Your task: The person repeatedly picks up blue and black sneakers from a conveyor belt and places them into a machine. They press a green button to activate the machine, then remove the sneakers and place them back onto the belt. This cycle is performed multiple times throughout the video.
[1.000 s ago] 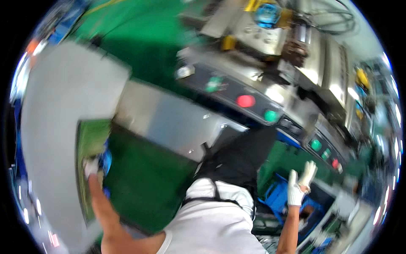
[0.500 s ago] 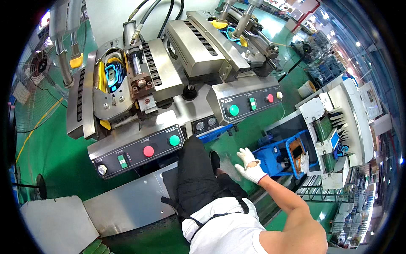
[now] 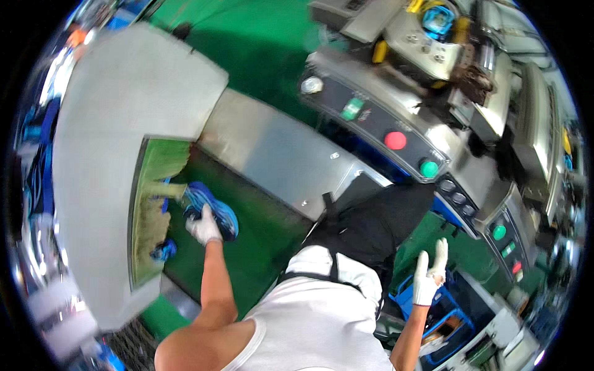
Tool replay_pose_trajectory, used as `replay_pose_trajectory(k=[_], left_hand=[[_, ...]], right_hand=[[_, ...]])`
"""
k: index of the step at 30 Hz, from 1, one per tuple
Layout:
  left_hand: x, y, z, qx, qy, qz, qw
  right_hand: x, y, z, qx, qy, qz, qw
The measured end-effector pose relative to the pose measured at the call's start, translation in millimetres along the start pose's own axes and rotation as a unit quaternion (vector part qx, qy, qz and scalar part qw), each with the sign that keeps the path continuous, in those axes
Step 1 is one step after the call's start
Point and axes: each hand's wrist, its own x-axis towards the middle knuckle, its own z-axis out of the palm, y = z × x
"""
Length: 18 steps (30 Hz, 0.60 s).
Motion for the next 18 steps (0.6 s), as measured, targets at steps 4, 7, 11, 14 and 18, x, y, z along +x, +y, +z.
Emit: replay_pose_trajectory(k=[4,7,11,14,18], left_hand=[[5.9,1.7,14.1,0.065,0.058,-0.146,0.985],[12.1,-21.8,2.5,0.064,0.031,-0.107,0.992],[-22.1,9.2,-32.3,0.044,-0.107,0.033,0.993],[-46.6,-8.3,-34.3,-0.002,-0.25,0.192,0.949],[-88.5,-14.1,-29.1,0.02,-0.275,0.221,0.935]], right_hand=[[0.8,-2.2,-3.7,-0.006,-0.038,-0.043,0.998],[20.3,-7.1,-6.1,0.023,-0.057,-0.057,0.996],[29.7,-61.5,6.9,0.008,-0.107,-0.063,0.992],[32.4,-104.1,17.6,-0.015,-0.151,-0.138,0.979],[36.2,-144.9,31.5,-0.012,-0.214,-0.249,0.944]])
